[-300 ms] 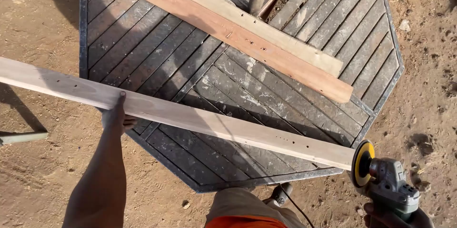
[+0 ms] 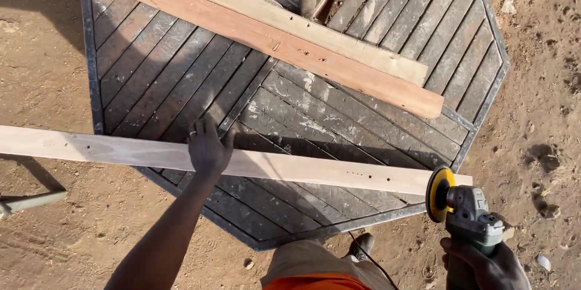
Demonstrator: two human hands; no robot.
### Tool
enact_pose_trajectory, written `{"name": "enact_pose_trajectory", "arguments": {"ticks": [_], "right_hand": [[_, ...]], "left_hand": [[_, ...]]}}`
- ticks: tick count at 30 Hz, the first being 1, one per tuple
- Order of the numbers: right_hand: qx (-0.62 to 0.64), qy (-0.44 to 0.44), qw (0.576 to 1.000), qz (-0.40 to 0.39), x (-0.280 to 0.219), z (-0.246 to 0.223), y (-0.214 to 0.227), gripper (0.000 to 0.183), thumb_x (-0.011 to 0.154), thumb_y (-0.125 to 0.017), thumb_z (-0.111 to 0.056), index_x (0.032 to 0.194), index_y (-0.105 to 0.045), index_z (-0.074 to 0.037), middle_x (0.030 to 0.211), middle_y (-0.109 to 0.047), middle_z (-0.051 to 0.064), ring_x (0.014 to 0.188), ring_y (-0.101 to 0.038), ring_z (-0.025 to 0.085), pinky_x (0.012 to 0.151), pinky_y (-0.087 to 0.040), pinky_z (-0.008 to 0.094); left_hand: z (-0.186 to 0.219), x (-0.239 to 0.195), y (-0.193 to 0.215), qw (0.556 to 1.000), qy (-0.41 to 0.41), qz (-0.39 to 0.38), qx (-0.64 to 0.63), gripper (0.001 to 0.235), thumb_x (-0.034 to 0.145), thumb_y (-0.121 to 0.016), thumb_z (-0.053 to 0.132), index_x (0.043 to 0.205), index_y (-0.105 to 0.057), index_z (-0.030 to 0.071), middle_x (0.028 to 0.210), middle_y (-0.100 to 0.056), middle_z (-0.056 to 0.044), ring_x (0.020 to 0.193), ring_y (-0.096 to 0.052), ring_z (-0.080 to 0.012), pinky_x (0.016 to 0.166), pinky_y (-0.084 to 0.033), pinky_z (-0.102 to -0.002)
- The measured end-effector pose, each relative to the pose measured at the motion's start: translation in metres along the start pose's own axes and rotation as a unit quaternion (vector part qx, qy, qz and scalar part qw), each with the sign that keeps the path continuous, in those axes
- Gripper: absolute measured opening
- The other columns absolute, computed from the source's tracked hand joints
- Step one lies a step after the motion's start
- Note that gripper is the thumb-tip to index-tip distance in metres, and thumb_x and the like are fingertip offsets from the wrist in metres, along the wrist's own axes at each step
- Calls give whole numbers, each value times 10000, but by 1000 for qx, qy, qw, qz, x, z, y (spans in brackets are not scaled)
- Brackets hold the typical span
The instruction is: Sanding wooden planks using an angle grinder and inspecting the results
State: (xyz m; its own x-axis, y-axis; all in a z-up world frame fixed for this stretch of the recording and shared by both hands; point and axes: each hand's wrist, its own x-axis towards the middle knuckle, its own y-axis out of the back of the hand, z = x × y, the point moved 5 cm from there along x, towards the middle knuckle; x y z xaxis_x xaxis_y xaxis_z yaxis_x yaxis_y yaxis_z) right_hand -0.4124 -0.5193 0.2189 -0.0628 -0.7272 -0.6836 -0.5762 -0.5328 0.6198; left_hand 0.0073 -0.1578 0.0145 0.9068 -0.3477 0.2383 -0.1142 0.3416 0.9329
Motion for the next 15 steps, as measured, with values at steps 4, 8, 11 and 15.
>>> {"name": "enact_pose_trajectory", "arguments": {"ticks": [4, 8, 11, 15], "right_hand": [[55, 59, 996, -45, -11, 0, -2, 349, 795, -795, 1, 1122, -725, 104, 872, -701, 311, 834, -674, 405, 773, -464, 460], [22, 35, 999, -16, -5, 24, 5, 404, 767, -820, -75, 1156, -749, 9, 958, -771, 233, 875, -694, 348, 817, -467, 429], [82, 15, 997, -3, -9, 36, 14, 361, 758, -835, -56, 1094, -740, 36, 881, -763, 249, 787, -726, 356, 738, -497, 424], [50, -15, 998, 18, -2, 56, 29, 365, 734, -849, -167, 1054, -764, -12, 887, -789, 203, 799, -699, 305, 749, -468, 405]], "left_hand": [[168, -40, -45, 958, -262, -38, -109, 483, 1015, -556, 452, 1279, -578, 47, 1257, -612, -196, 1235, -565, -407, 1004, -466, -519], [287, -98, -143, 874, -413, -199, -162, 752, 979, -646, 461, 1542, -363, 52, 1496, -428, -274, 1388, -440, -444, 1092, -412, -561], [353, -120, -161, 836, -451, -294, -107, 936, 956, -657, 517, 1625, -197, 48, 1630, -282, -291, 1488, -326, -440, 1183, -332, -551], [400, -145, -182, 827, -458, -318, -69, 1034, 898, -700, 564, 1619, -196, 21, 1590, -362, -241, 1418, -400, -416, 1129, -366, -523]]}}
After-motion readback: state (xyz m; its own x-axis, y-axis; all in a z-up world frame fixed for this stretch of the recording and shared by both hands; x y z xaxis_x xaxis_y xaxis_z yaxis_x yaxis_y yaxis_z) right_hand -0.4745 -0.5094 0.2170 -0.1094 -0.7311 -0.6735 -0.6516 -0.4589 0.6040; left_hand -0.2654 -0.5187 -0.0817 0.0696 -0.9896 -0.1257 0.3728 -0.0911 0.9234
